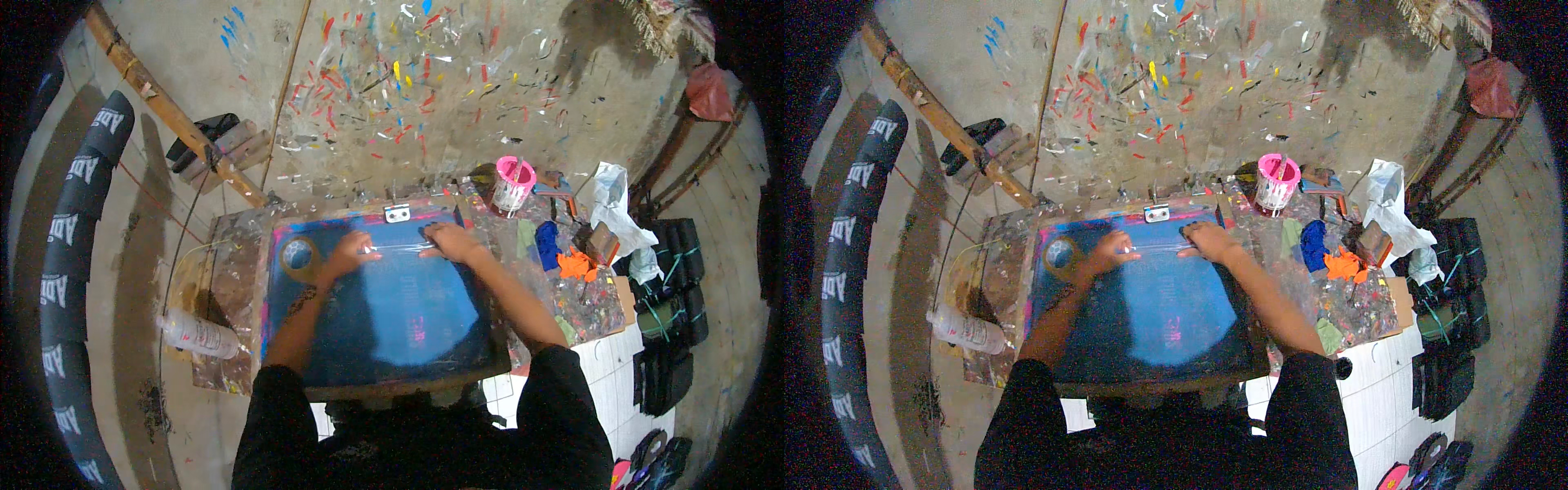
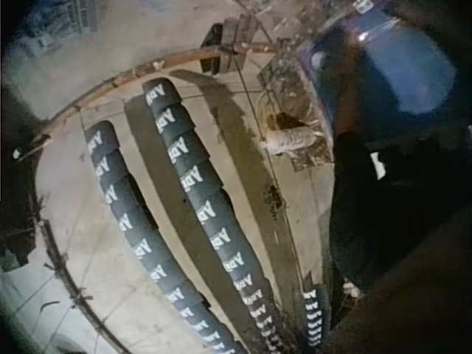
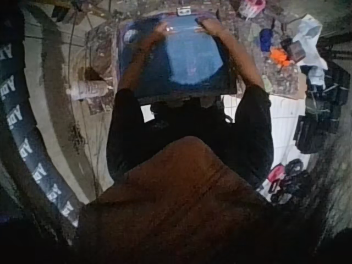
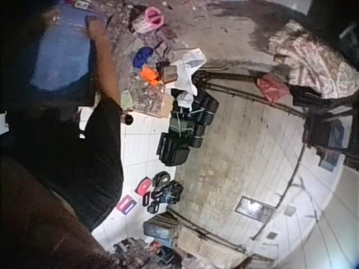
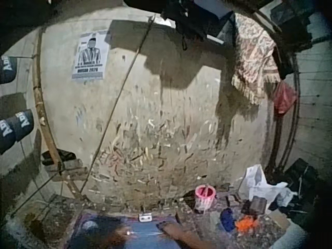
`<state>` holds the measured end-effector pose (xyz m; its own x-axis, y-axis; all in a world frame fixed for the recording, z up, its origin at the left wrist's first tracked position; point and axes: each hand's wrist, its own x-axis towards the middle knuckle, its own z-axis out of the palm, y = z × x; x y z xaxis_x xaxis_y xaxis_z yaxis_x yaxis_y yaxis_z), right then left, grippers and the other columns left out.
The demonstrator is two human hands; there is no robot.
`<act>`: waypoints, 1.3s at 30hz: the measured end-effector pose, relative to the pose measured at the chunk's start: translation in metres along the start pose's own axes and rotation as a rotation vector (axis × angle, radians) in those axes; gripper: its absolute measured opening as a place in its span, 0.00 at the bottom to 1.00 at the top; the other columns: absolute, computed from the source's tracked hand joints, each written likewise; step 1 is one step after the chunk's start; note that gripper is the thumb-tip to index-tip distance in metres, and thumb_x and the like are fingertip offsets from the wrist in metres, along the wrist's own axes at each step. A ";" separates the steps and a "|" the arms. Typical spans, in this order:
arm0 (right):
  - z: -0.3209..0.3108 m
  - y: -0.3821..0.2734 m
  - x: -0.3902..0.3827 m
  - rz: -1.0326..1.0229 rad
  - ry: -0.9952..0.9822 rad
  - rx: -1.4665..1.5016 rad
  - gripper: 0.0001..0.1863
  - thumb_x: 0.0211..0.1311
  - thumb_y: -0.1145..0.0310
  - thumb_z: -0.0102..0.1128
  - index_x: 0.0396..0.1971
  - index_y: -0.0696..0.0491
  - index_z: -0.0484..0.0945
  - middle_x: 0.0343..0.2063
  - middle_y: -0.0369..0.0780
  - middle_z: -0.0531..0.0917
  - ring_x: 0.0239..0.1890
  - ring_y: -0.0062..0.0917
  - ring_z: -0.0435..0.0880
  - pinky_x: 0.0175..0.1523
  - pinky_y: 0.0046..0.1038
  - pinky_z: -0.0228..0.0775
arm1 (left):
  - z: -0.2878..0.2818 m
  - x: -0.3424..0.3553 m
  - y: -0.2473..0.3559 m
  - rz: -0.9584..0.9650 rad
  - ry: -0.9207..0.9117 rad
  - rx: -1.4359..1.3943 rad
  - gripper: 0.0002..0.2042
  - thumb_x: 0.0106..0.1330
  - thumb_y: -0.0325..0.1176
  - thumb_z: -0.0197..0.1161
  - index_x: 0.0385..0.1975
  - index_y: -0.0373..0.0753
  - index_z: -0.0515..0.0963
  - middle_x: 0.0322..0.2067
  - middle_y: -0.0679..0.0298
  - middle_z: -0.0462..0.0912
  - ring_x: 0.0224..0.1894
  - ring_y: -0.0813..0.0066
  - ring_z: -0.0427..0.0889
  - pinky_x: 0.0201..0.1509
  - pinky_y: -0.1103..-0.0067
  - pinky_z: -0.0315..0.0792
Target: The person prepares a screen printing frame by applying adhesive tape to its edges on a cluttered production table. They pull lengths of clear tape from a roll and press them onto the mesh and frame border with their hands.
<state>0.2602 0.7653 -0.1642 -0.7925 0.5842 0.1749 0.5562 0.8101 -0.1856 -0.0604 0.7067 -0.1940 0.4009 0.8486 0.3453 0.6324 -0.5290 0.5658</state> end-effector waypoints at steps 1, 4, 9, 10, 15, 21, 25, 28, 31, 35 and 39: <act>-0.007 0.001 -0.002 -0.035 -0.030 0.014 0.32 0.57 0.39 0.59 0.37 0.58 0.75 0.36 0.48 0.81 0.45 0.44 0.80 0.50 0.43 0.71 | -0.004 -0.003 -0.004 0.020 -0.017 -0.088 0.17 0.52 0.44 0.74 0.27 0.40 0.76 0.26 0.61 0.74 0.32 0.64 0.73 0.36 0.70 0.67; -0.031 0.005 -0.011 -0.008 -0.215 0.005 0.30 0.58 0.41 0.60 0.44 0.55 0.74 0.41 0.47 0.79 0.48 0.44 0.78 0.52 0.42 0.70 | -0.007 -0.008 -0.008 0.041 -0.009 -0.052 0.14 0.52 0.40 0.73 0.28 0.40 0.77 0.25 0.62 0.74 0.31 0.65 0.74 0.36 0.72 0.68; -0.037 -0.005 -0.008 -0.014 -0.212 0.050 0.21 0.53 0.57 0.68 0.41 0.53 0.75 0.41 0.45 0.80 0.48 0.44 0.79 0.51 0.42 0.72 | -0.020 -0.006 -0.010 0.053 -0.116 -0.097 0.11 0.53 0.34 0.70 0.32 0.40 0.78 0.29 0.61 0.76 0.36 0.64 0.76 0.42 0.71 0.71; -0.034 -0.008 -0.007 -0.059 -0.144 0.069 0.19 0.48 0.65 0.71 0.39 0.53 0.75 0.39 0.45 0.81 0.46 0.44 0.80 0.50 0.42 0.72 | -0.020 -0.006 -0.007 0.053 -0.149 -0.100 0.10 0.54 0.32 0.68 0.34 0.39 0.78 0.31 0.61 0.77 0.38 0.64 0.76 0.45 0.71 0.71; -0.033 -0.020 -0.001 0.000 -0.244 0.042 0.22 0.42 0.75 0.66 0.42 0.53 0.76 0.41 0.46 0.81 0.46 0.44 0.81 0.51 0.42 0.73 | -0.019 -0.013 -0.009 0.108 -0.103 0.029 0.11 0.54 0.27 0.63 0.38 0.39 0.78 0.34 0.58 0.77 0.40 0.60 0.76 0.47 0.69 0.71; -0.021 -0.023 -0.011 -0.023 -0.196 -0.094 0.22 0.46 0.71 0.62 0.46 0.55 0.76 0.43 0.48 0.81 0.48 0.44 0.81 0.52 0.41 0.73 | -0.020 -0.020 0.002 0.291 -0.065 0.153 0.14 0.51 0.25 0.61 0.40 0.39 0.79 0.35 0.57 0.77 0.42 0.56 0.76 0.48 0.66 0.71; -0.032 -0.038 -0.024 -0.034 -0.214 -0.243 0.21 0.51 0.65 0.61 0.47 0.55 0.77 0.45 0.47 0.81 0.50 0.41 0.79 0.55 0.42 0.71 | -0.019 -0.031 0.047 0.170 -0.198 0.405 0.14 0.51 0.31 0.61 0.39 0.38 0.80 0.38 0.57 0.79 0.45 0.57 0.76 0.52 0.63 0.69; -0.074 -0.075 0.002 0.054 -0.256 -0.277 0.22 0.50 0.62 0.61 0.45 0.55 0.78 0.47 0.48 0.81 0.53 0.40 0.78 0.59 0.43 0.67 | -0.026 -0.049 0.062 0.124 -0.066 0.409 0.17 0.52 0.35 0.62 0.42 0.38 0.79 0.40 0.57 0.79 0.48 0.57 0.75 0.56 0.61 0.67; -0.052 -0.099 0.055 -0.042 -0.011 -0.109 0.22 0.49 0.62 0.63 0.44 0.56 0.79 0.51 0.48 0.78 0.55 0.40 0.76 0.62 0.43 0.65 | -0.037 -0.078 0.059 0.034 0.004 0.444 0.19 0.53 0.39 0.64 0.46 0.39 0.79 0.44 0.56 0.79 0.51 0.57 0.73 0.58 0.60 0.66; -0.002 -0.132 0.141 -0.245 0.184 -0.105 0.27 0.45 0.65 0.65 0.51 0.52 0.78 0.61 0.47 0.70 0.64 0.44 0.66 0.68 0.46 0.56 | -0.072 -0.104 0.071 -0.068 0.125 0.542 0.21 0.56 0.43 0.63 0.46 0.37 0.77 0.45 0.55 0.79 0.54 0.56 0.72 0.60 0.59 0.65; 0.050 -0.145 0.207 -0.416 0.424 -0.132 0.34 0.37 0.63 0.71 0.53 0.47 0.79 0.68 0.43 0.62 0.68 0.45 0.58 0.71 0.49 0.50 | -0.090 -0.110 0.052 -0.233 0.267 0.801 0.21 0.58 0.47 0.62 0.41 0.33 0.78 0.45 0.52 0.79 0.53 0.55 0.73 0.61 0.59 0.63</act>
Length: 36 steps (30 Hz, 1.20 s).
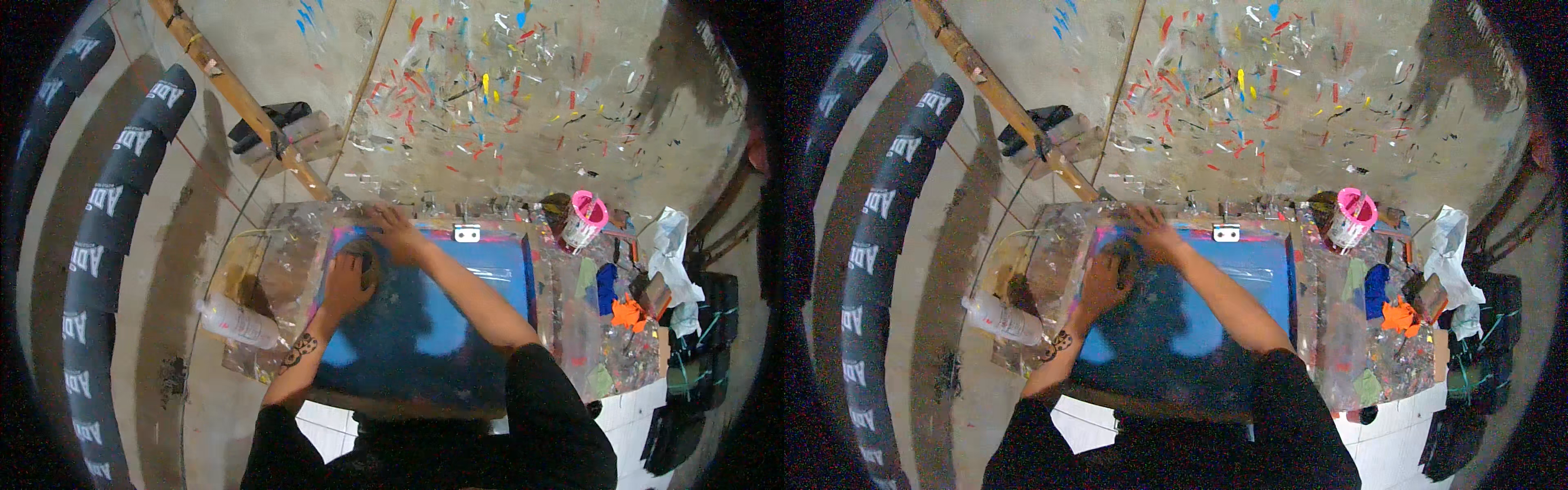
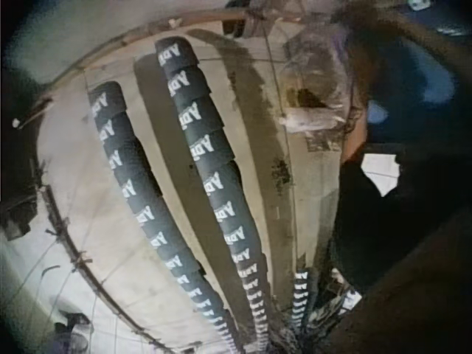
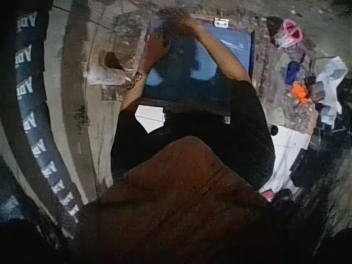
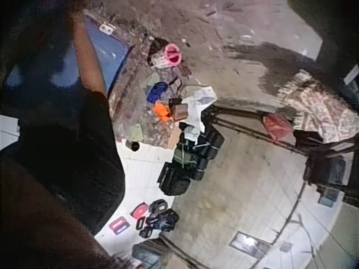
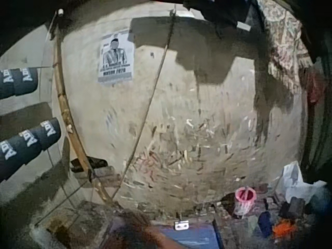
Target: The person prepares a screen printing frame by applying adhesive tape to its edges on a cluttered production table. They pull lengths of clear tape from a roll and press them onto the mesh and frame border with their hands.
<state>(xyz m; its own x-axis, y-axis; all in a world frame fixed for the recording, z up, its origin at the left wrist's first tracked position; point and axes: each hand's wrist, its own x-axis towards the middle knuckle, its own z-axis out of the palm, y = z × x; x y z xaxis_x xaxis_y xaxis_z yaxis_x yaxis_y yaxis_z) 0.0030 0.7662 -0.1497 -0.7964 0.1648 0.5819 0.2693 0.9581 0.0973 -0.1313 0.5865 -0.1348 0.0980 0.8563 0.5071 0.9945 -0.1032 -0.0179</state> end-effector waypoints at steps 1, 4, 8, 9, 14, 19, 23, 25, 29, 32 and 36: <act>0.000 -0.004 0.005 -0.001 0.005 0.013 0.34 0.37 0.63 0.71 0.53 0.47 0.79 0.68 0.43 0.62 0.68 0.45 0.58 0.71 0.49 0.50 | 0.000 -0.004 -0.007 0.039 -0.044 0.074 0.21 0.59 0.47 0.62 0.39 0.32 0.78 0.43 0.52 0.80 0.52 0.55 0.74 0.61 0.59 0.63; -0.011 0.001 0.009 0.012 -0.224 0.237 0.26 0.39 0.60 0.73 0.46 0.46 0.85 0.68 0.41 0.63 0.71 0.42 0.55 0.71 0.52 0.45 | -0.006 -0.001 -0.023 0.159 -0.322 -0.080 0.20 0.60 0.49 0.61 0.35 0.34 0.79 0.34 0.51 0.81 0.43 0.54 0.79 0.54 0.59 0.67; -0.063 -0.005 -0.015 0.182 -0.346 0.765 0.12 0.51 0.64 0.70 0.36 0.49 0.88 0.49 0.40 0.82 0.57 0.33 0.76 0.60 0.42 0.66 | -0.084 0.016 -0.008 0.096 -0.547 -0.404 0.18 0.62 0.47 0.62 0.33 0.35 0.78 0.26 0.50 0.80 0.32 0.54 0.82 0.40 0.62 0.73; -0.101 -0.015 -0.015 0.273 -0.418 1.093 0.08 0.55 0.67 0.68 0.35 0.50 0.88 0.39 0.39 0.87 0.48 0.29 0.83 0.54 0.36 0.72 | -0.120 0.022 0.004 0.097 -0.501 -0.499 0.17 0.61 0.45 0.64 0.33 0.35 0.78 0.24 0.50 0.79 0.28 0.55 0.81 0.34 0.65 0.72; -0.258 -0.055 -0.045 0.551 -0.316 1.318 0.05 0.57 0.76 0.68 0.33 0.60 0.85 0.30 0.41 0.87 0.34 0.22 0.85 0.42 0.26 0.77 | -0.234 0.053 0.061 0.040 -0.411 -0.764 0.14 0.60 0.41 0.68 0.30 0.36 0.77 0.20 0.52 0.79 0.20 0.59 0.81 0.24 0.72 0.71; -0.302 -0.067 -0.182 1.058 -0.104 1.373 0.02 0.57 0.78 0.67 0.30 0.61 0.84 0.29 0.43 0.86 0.32 0.23 0.85 0.39 0.26 0.79 | -0.203 0.052 0.060 0.116 -0.748 -0.672 0.15 0.59 0.45 0.70 0.33 0.39 0.79 0.20 0.53 0.80 0.22 0.58 0.83 0.26 0.73 0.73; -0.317 -0.086 -0.260 1.277 -0.034 1.341 0.03 0.57 0.79 0.68 0.31 0.59 0.84 0.29 0.40 0.86 0.32 0.23 0.85 0.39 0.25 0.79 | -0.196 0.026 0.073 0.157 -0.775 -0.475 0.17 0.57 0.47 0.71 0.36 0.41 0.82 0.23 0.54 0.82 0.25 0.57 0.83 0.28 0.70 0.74; -0.350 -0.095 -0.267 1.273 0.034 1.122 0.02 0.55 0.78 0.69 0.29 0.59 0.84 0.27 0.41 0.86 0.30 0.24 0.85 0.36 0.26 0.78 | -0.213 0.028 0.087 0.224 -0.500 -0.621 0.17 0.56 0.49 0.72 0.37 0.43 0.84 0.23 0.58 0.83 0.24 0.59 0.82 0.28 0.69 0.74; -0.447 -0.122 -0.253 0.737 0.250 0.628 0.09 0.40 0.72 0.76 0.21 0.58 0.83 0.18 0.40 0.82 0.23 0.23 0.81 0.31 0.23 0.71 | -0.312 0.032 0.100 0.593 -0.215 -0.374 0.18 0.50 0.46 0.76 0.40 0.47 0.84 0.16 0.71 0.75 0.18 0.69 0.76 0.22 0.72 0.68; -0.459 -0.146 -0.281 0.531 0.775 0.607 0.07 0.47 0.74 0.72 0.19 0.52 0.79 0.19 0.35 0.77 0.18 0.21 0.71 0.25 0.24 0.59 | -0.354 0.009 0.106 0.760 -0.186 -0.188 0.17 0.51 0.45 0.75 0.39 0.47 0.84 0.17 0.71 0.75 0.18 0.69 0.76 0.22 0.72 0.68; -0.500 -0.130 -0.275 0.112 0.452 0.680 0.08 0.50 0.72 0.71 0.24 0.48 0.77 0.21 0.32 0.72 0.22 0.20 0.69 0.25 0.25 0.53 | -0.335 -0.015 0.104 0.800 -0.172 -0.127 0.16 0.51 0.44 0.75 0.38 0.47 0.83 0.17 0.70 0.76 0.18 0.68 0.76 0.22 0.72 0.68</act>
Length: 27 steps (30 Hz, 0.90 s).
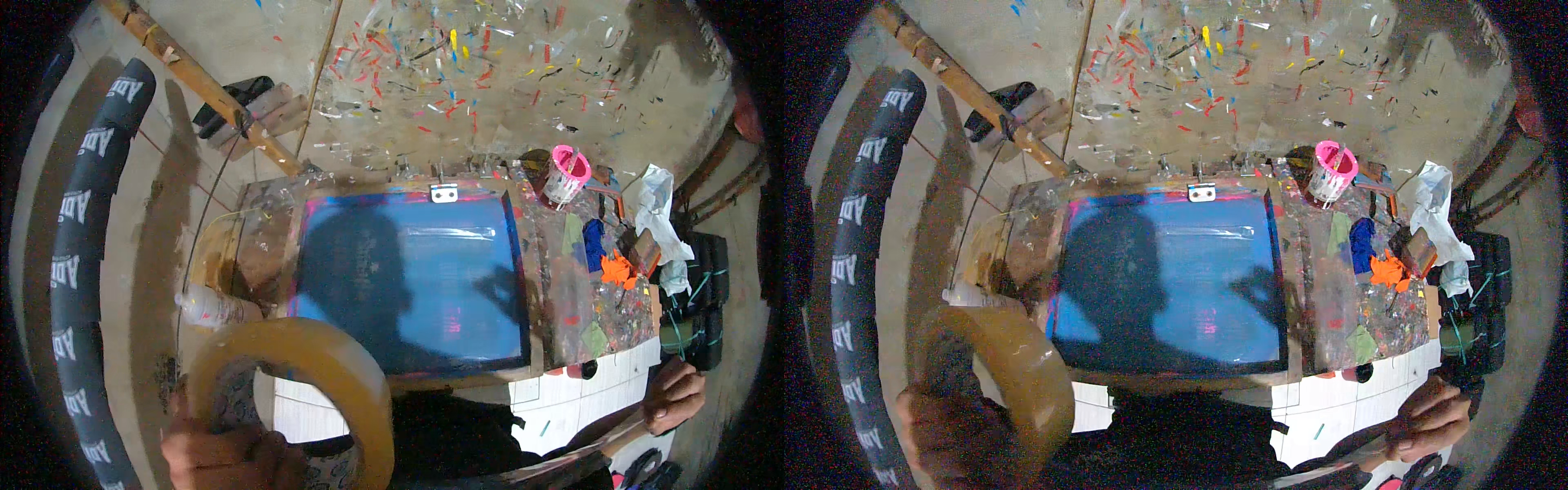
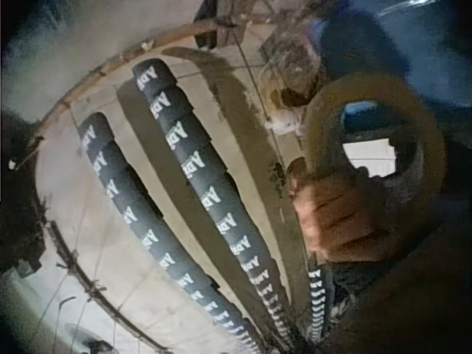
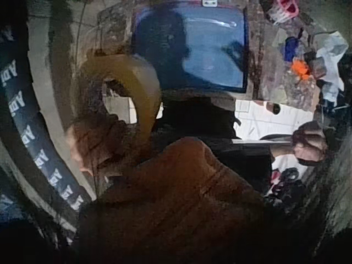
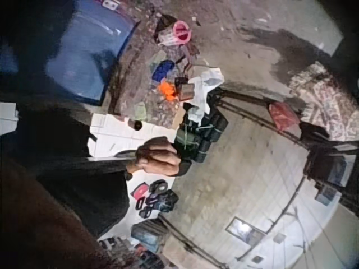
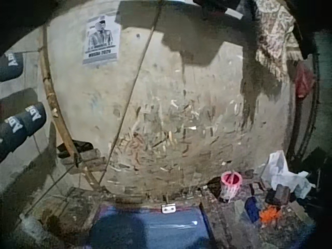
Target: The person prepares a screen printing frame by applying adhesive tape to its edges on a cluttered production table. They pull lengths of clear tape from a roll and press them onto the mesh and frame border with their hands.
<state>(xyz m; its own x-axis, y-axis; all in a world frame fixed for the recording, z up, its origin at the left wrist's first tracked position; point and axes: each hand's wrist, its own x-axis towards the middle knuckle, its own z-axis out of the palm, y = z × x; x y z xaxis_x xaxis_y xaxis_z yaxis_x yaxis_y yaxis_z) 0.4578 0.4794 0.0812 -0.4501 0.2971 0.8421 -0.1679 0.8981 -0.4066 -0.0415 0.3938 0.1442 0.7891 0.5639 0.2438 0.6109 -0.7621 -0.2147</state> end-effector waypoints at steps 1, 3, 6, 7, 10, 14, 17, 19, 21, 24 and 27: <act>0.006 0.002 0.000 0.005 -0.009 0.007 0.08 0.50 0.72 0.71 0.24 0.48 0.77 0.21 0.32 0.72 0.22 0.20 0.69 0.25 0.25 0.53 | 0.006 -0.003 0.001 -0.005 0.005 0.005 0.16 0.52 0.44 0.75 0.38 0.47 0.83 0.17 0.70 0.76 0.19 0.68 0.77 0.22 0.72 0.68; 0.028 0.017 -0.010 -0.039 0.240 0.014 0.08 0.51 0.70 0.71 0.22 0.49 0.77 0.19 0.33 0.72 0.21 0.21 0.69 0.24 0.26 0.53 | 0.016 -0.006 0.002 -0.012 0.029 0.019 0.15 0.52 0.44 0.74 0.37 0.47 0.83 0.17 0.70 0.76 0.19 0.68 0.77 0.22 0.71 0.68; 0.065 0.066 -0.041 0.388 0.181 -0.120 0.08 0.46 0.71 0.73 0.21 0.55 0.81 0.18 0.35 0.79 0.17 0.22 0.73 0.24 0.25 0.62 | 0.027 -0.014 -0.005 -0.014 0.098 0.027 0.14 0.52 0.43 0.74 0.36 0.46 0.83 0.17 0.70 0.76 0.19 0.68 0.77 0.22 0.71 0.68; 0.079 0.087 -0.050 0.596 0.119 -0.154 0.08 0.44 0.73 0.75 0.21 0.58 0.83 0.19 0.37 0.82 0.16 0.22 0.76 0.24 0.25 0.66 | 0.031 -0.011 -0.004 -0.017 0.103 0.046 0.14 0.53 0.43 0.74 0.36 0.46 0.83 0.17 0.70 0.76 0.19 0.68 0.77 0.22 0.71 0.68; 0.107 0.100 -0.035 0.805 0.376 0.294 0.06 0.46 0.77 0.72 0.24 0.62 0.83 0.22 0.39 0.85 0.22 0.22 0.81 0.27 0.24 0.70 | 0.037 -0.006 -0.008 0.005 0.206 0.072 0.13 0.53 0.42 0.73 0.35 0.46 0.83 0.17 0.69 0.76 0.19 0.67 0.77 0.22 0.71 0.68; 0.104 0.103 0.016 1.086 -0.237 -0.202 0.06 0.49 0.78 0.68 0.29 0.58 0.85 0.26 0.40 0.87 0.28 0.21 0.84 0.33 0.24 0.74 | 0.038 0.002 -0.023 -0.204 0.423 0.159 0.12 0.54 0.41 0.73 0.34 0.46 0.83 0.17 0.69 0.77 0.20 0.67 0.78 0.22 0.70 0.68; 0.104 0.108 0.041 1.154 -0.417 -0.308 0.07 0.51 0.77 0.66 0.32 0.55 0.85 0.29 0.41 0.87 0.28 0.24 0.84 0.34 0.26 0.75 | 0.166 0.024 -0.087 -0.494 0.438 -0.070 0.10 0.57 0.40 0.69 0.35 0.45 0.82 0.20 0.65 0.79 0.20 0.64 0.79 0.23 0.68 0.70; 0.116 0.109 0.066 1.003 -0.458 -0.398 0.08 0.50 0.77 0.64 0.32 0.55 0.85 0.31 0.43 0.86 0.30 0.31 0.85 0.37 0.31 0.76 | 0.253 0.013 -0.124 -0.670 0.366 -0.153 0.09 0.63 0.40 0.63 0.39 0.44 0.81 0.26 0.57 0.81 0.26 0.56 0.80 0.30 0.65 0.74; 0.125 0.114 0.082 0.907 -0.487 -0.440 0.09 0.50 0.77 0.62 0.34 0.55 0.84 0.32 0.45 0.85 0.34 0.39 0.84 0.42 0.36 0.76 | 0.316 -0.004 -0.151 -0.723 0.341 -0.162 0.11 0.66 0.39 0.60 0.42 0.43 0.81 0.30 0.53 0.82 0.31 0.51 0.81 0.36 0.64 0.76; 0.142 0.115 0.105 0.776 -0.564 -0.463 0.11 0.51 0.78 0.60 0.36 0.56 0.83 0.33 0.47 0.84 0.37 0.43 0.83 0.46 0.39 0.74 | 0.358 -0.012 -0.151 -0.737 0.308 0.148 0.16 0.63 0.41 0.62 0.48 0.44 0.79 0.32 0.51 0.82 0.26 0.54 0.82 0.30 0.64 0.75; 0.156 0.123 0.120 0.659 -0.527 -0.488 0.13 0.49 0.80 0.62 0.37 0.56 0.81 0.30 0.46 0.83 0.36 0.39 0.84 0.44 0.35 0.75 | 0.346 0.005 -0.135 -0.984 0.301 -0.170 0.26 0.61 0.45 0.65 0.57 0.41 0.72 0.37 0.51 0.81 0.38 0.54 0.82 0.42 0.64 0.75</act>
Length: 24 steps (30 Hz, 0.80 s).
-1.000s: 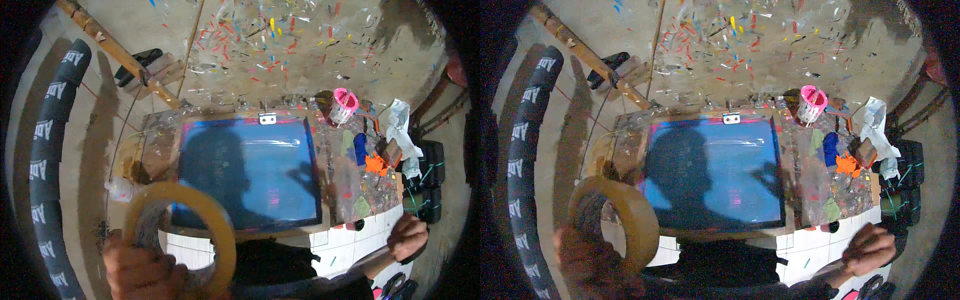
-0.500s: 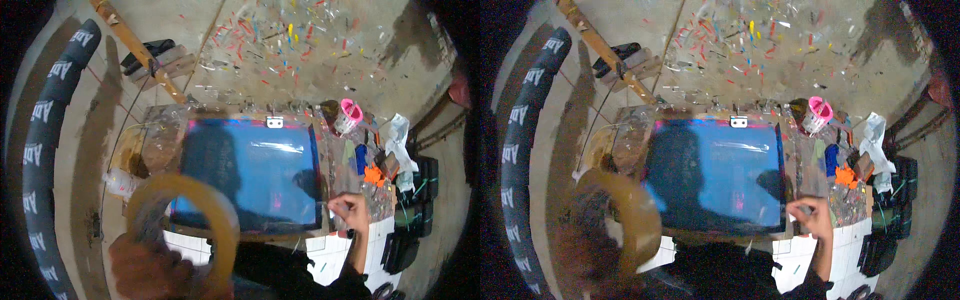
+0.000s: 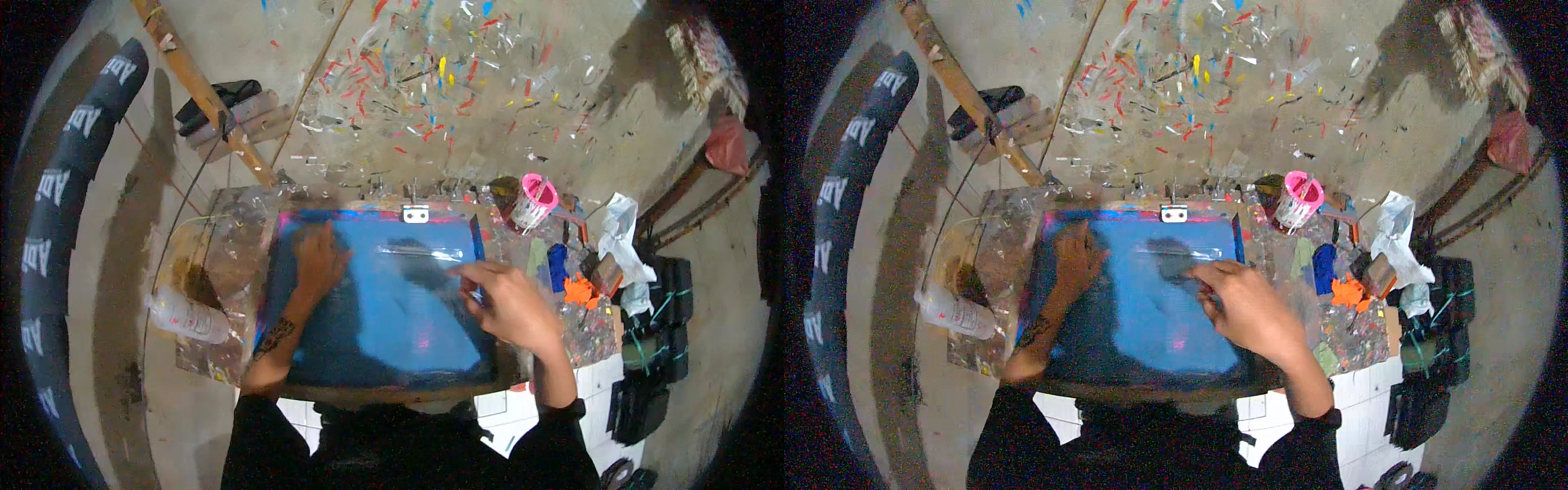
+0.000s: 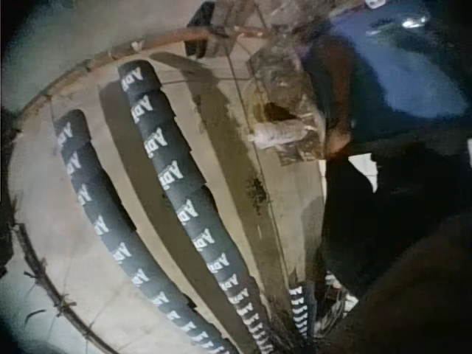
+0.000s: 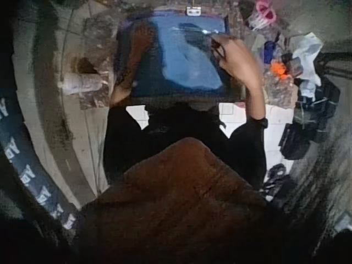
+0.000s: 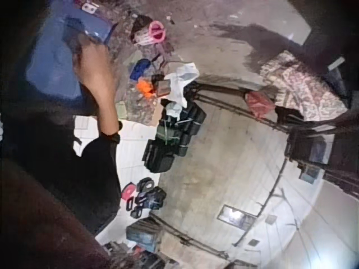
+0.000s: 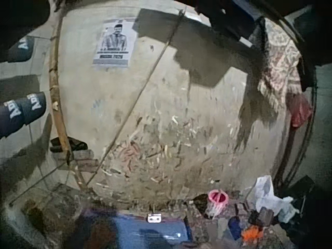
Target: The person prepares a screen printing frame by applying adhesive tape to its edges on a cluttered production table. They pull lengths of clear tape from a roll and press them onto the mesh and frame border with their hands.
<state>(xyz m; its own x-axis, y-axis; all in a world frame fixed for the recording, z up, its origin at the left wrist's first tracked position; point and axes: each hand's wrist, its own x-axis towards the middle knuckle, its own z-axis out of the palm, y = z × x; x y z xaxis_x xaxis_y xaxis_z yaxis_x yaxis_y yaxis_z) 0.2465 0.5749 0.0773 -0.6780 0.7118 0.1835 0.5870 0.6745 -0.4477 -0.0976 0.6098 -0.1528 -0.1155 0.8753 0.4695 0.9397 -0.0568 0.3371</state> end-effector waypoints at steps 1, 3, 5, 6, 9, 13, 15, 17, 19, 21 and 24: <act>0.002 0.004 0.006 0.012 0.008 0.021 0.12 0.49 0.81 0.62 0.37 0.56 0.81 0.29 0.46 0.83 0.36 0.39 0.84 0.44 0.35 0.75 | -0.028 0.010 0.039 0.174 0.136 -0.053 0.31 0.59 0.47 0.66 0.60 0.39 0.69 0.40 0.52 0.81 0.44 0.54 0.80 0.49 0.64 0.72; 0.010 0.010 0.028 -0.014 -0.004 0.117 0.10 0.48 0.81 0.63 0.33 0.58 0.81 0.29 0.44 0.84 0.35 0.36 0.84 0.43 0.33 0.74 | -0.041 0.016 0.078 0.376 0.117 -0.445 0.34 0.55 0.50 0.69 0.58 0.38 0.69 0.45 0.54 0.79 0.54 0.58 0.76 0.60 0.66 0.66; 0.018 0.019 0.053 -0.023 -0.028 0.143 0.09 0.47 0.81 0.64 0.32 0.58 0.81 0.30 0.44 0.85 0.34 0.33 0.84 0.42 0.31 0.74 | -0.031 0.016 0.102 0.382 -0.030 -0.801 0.32 0.53 0.51 0.72 0.55 0.39 0.72 0.49 0.55 0.79 0.58 0.60 0.74 0.64 0.67 0.63; 0.021 0.027 0.062 0.006 -0.021 0.160 0.08 0.47 0.82 0.64 0.30 0.59 0.81 0.30 0.43 0.85 0.34 0.30 0.85 0.41 0.29 0.74 | -0.031 0.020 0.115 0.411 -0.258 -0.844 0.27 0.53 0.45 0.73 0.49 0.37 0.74 0.49 0.56 0.80 0.58 0.62 0.74 0.63 0.66 0.64; 0.049 0.087 0.078 0.048 0.062 0.326 0.07 0.50 0.81 0.65 0.31 0.59 0.82 0.29 0.39 0.87 0.31 0.23 0.84 0.39 0.26 0.75 | 0.003 0.027 0.093 0.376 -0.544 -1.064 0.16 0.55 0.35 0.74 0.39 0.36 0.77 0.47 0.57 0.82 0.55 0.66 0.78 0.60 0.66 0.69; 0.082 0.145 0.069 0.307 0.186 0.582 0.07 0.58 0.77 0.63 0.36 0.57 0.84 0.27 0.34 0.86 0.29 0.18 0.82 0.35 0.23 0.74 | 0.013 0.033 0.063 0.061 -0.666 -1.344 0.06 0.60 0.25 0.69 0.30 0.36 0.77 0.36 0.58 0.86 0.40 0.70 0.85 0.48 0.75 0.76; 0.099 0.159 0.067 0.441 0.184 0.735 0.06 0.60 0.76 0.63 0.37 0.56 0.85 0.27 0.34 0.85 0.29 0.18 0.81 0.34 0.22 0.73 | 0.008 0.036 0.046 -0.122 -0.614 -1.190 0.06 0.61 0.29 0.68 0.32 0.35 0.79 0.34 0.60 0.87 0.36 0.75 0.85 0.39 0.79 0.76; 0.118 0.182 0.062 0.523 0.243 0.868 0.05 0.63 0.73 0.61 0.36 0.56 0.84 0.31 0.35 0.85 0.31 0.19 0.81 0.34 0.23 0.72 | 0.010 0.042 0.041 -0.172 -0.592 -1.207 0.08 0.61 0.31 0.69 0.34 0.35 0.81 0.33 0.61 0.87 0.34 0.77 0.85 0.36 0.80 0.75; 0.138 0.203 0.060 0.481 0.247 1.072 0.06 0.63 0.73 0.62 0.36 0.57 0.84 0.31 0.35 0.85 0.31 0.19 0.81 0.35 0.23 0.72 | 0.014 0.045 0.037 -0.228 -0.564 -1.219 0.10 0.60 0.34 0.71 0.37 0.35 0.83 0.32 0.63 0.87 0.33 0.79 0.85 0.34 0.82 0.74; 0.151 0.217 0.059 0.431 0.246 1.267 0.06 0.62 0.73 0.62 0.37 0.57 0.84 0.31 0.35 0.85 0.32 0.19 0.81 0.35 0.23 0.72 | 0.024 0.047 0.033 -0.300 -0.498 -1.148 0.10 0.60 0.35 0.70 0.36 0.35 0.84 0.33 0.63 0.88 0.32 0.80 0.85 0.32 0.83 0.74; 0.171 0.235 0.059 0.433 0.326 1.197 0.08 0.62 0.72 0.64 0.38 0.58 0.83 0.31 0.35 0.84 0.32 0.19 0.81 0.36 0.22 0.71 | 0.044 0.053 0.026 -0.307 -0.488 -1.032 0.11 0.61 0.34 0.69 0.37 0.34 0.84 0.33 0.65 0.88 0.32 0.79 0.85 0.32 0.82 0.75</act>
<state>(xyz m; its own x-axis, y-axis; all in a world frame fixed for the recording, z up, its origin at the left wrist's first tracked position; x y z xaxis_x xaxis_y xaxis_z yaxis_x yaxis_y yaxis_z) 0.2683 0.7418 -0.1665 -0.2988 0.9533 -0.0436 -0.1393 -0.0888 -0.9863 -0.0646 0.6754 -0.1552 0.0543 0.9980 -0.0319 0.1636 0.0227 0.9863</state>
